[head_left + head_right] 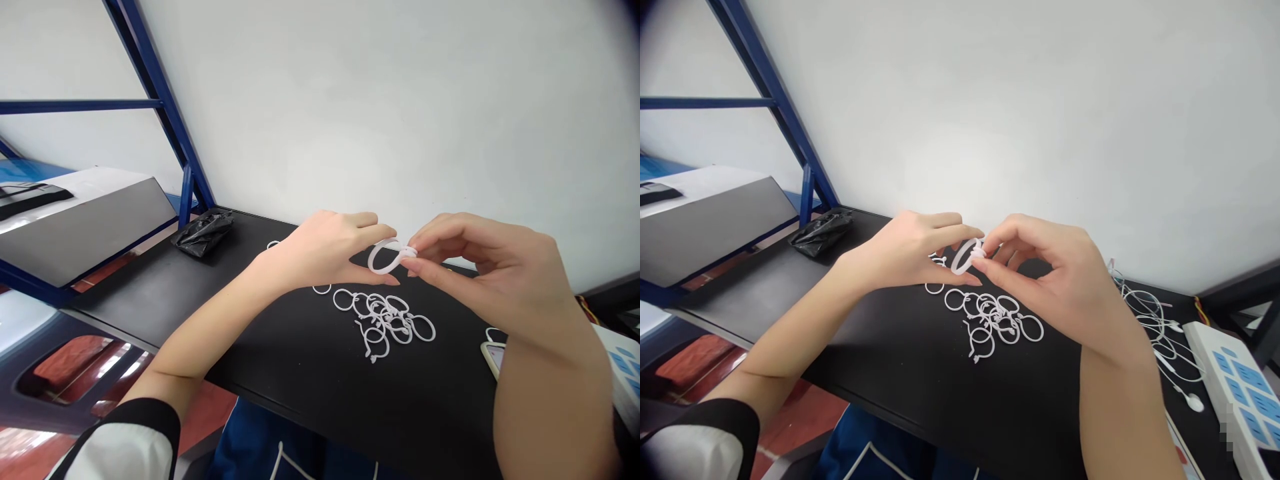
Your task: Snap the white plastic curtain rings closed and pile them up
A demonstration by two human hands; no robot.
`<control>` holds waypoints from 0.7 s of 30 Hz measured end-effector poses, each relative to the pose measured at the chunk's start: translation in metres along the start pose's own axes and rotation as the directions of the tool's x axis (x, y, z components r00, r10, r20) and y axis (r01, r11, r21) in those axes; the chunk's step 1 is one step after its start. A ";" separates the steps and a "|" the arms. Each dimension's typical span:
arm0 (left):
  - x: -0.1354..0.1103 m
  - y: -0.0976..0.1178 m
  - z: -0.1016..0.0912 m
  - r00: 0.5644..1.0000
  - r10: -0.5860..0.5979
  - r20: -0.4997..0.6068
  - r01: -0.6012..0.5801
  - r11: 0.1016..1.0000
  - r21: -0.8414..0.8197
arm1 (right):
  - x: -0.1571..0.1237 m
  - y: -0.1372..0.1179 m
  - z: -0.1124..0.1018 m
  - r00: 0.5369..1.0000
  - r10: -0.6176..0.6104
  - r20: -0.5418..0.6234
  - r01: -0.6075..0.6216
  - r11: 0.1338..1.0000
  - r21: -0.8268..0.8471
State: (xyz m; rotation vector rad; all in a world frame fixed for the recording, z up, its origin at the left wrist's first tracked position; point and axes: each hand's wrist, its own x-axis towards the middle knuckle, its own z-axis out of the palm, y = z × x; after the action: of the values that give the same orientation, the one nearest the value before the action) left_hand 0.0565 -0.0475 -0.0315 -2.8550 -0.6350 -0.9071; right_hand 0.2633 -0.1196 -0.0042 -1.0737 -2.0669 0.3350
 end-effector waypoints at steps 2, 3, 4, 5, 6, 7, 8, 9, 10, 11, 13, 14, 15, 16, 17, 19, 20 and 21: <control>0.000 0.001 -0.002 1.000 -0.010 0.016 0.011 0.998 -0.065 | 0.000 0.000 0.000 0.999 -0.024 -0.026 0.025 0.999 0.024; 0.000 0.001 -0.003 1.000 -0.008 0.011 0.009 0.994 -0.110 | 0.000 0.001 0.000 0.999 -0.034 -0.035 0.035 0.999 0.034; 0.000 0.001 -0.003 1.000 -0.001 0.002 0.001 0.988 -0.156 | 0.000 0.001 0.000 0.998 -0.045 -0.044 0.047 0.998 0.044; 0.000 0.001 -0.004 1.000 0.007 -0.011 -0.009 0.980 -0.197 | 0.000 0.002 -0.001 0.998 -0.053 -0.041 0.055 0.997 0.053; 0.000 0.001 -0.005 1.000 0.016 -0.027 -0.022 0.973 -0.228 | 0.000 0.002 -0.001 0.997 -0.061 -0.037 0.064 0.996 0.061; 0.000 0.001 -0.005 0.999 0.027 -0.043 -0.036 0.968 -0.247 | 0.000 0.002 -0.002 0.997 -0.072 -0.033 0.074 0.995 0.068; -0.001 0.001 -0.005 0.997 0.038 -0.062 -0.053 0.966 -0.254 | 0.000 0.003 -0.003 0.996 -0.083 -0.032 0.085 0.994 0.069; -0.001 0.001 -0.005 0.995 0.051 -0.090 -0.072 0.967 -0.245 | 0.000 0.003 -0.004 0.995 -0.094 -0.031 0.096 0.993 0.062; -0.002 0.001 -0.005 0.990 0.064 -0.123 -0.091 0.970 -0.226 | -0.001 0.003 -0.005 0.995 -0.100 -0.029 0.101 0.994 0.045; -0.002 0.001 -0.005 0.985 0.079 -0.156 -0.110 0.974 -0.200 | -0.001 0.004 -0.005 0.995 -0.101 -0.024 0.102 0.995 0.020; -0.002 0.001 -0.005 0.974 0.107 -0.201 -0.138 0.979 -0.148 | -0.001 0.004 -0.006 0.995 -0.098 -0.015 0.098 0.995 -0.034; -0.002 0.001 -0.005 0.971 0.118 -0.209 -0.147 0.981 -0.129 | -0.002 0.003 -0.006 0.995 -0.099 -0.014 0.098 0.994 -0.054; -0.002 0.002 -0.005 0.969 0.127 -0.211 -0.154 0.981 -0.115 | -0.002 0.003 -0.006 0.995 -0.101 -0.017 0.099 0.993 -0.070; -0.002 0.002 -0.005 0.967 0.136 -0.214 -0.161 0.981 -0.105 | -0.002 0.003 -0.005 0.994 -0.109 -0.027 0.107 0.991 -0.081; -0.002 0.002 -0.005 0.965 0.143 -0.222 -0.168 0.981 -0.097 | -0.002 0.003 -0.005 0.992 -0.123 -0.039 0.119 0.989 -0.091; -0.002 0.002 -0.005 0.958 0.154 -0.242 -0.178 0.980 -0.084 | -0.002 0.004 -0.004 0.986 -0.155 -0.065 0.147 0.984 -0.104; -0.002 0.002 -0.005 0.955 0.159 -0.251 -0.183 0.980 -0.078 | -0.003 0.004 -0.004 0.982 -0.169 -0.082 0.160 0.981 -0.106; -0.002 0.003 -0.005 0.952 0.164 -0.259 -0.189 0.979 -0.074 | -0.003 0.005 -0.004 0.979 -0.178 -0.096 0.168 0.980 -0.106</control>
State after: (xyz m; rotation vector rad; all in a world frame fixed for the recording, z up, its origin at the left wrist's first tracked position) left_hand 0.0535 -0.0516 -0.0282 -2.7532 -0.3101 -1.2725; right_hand 0.2698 -0.1193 -0.0060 -0.9390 -2.0817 0.0889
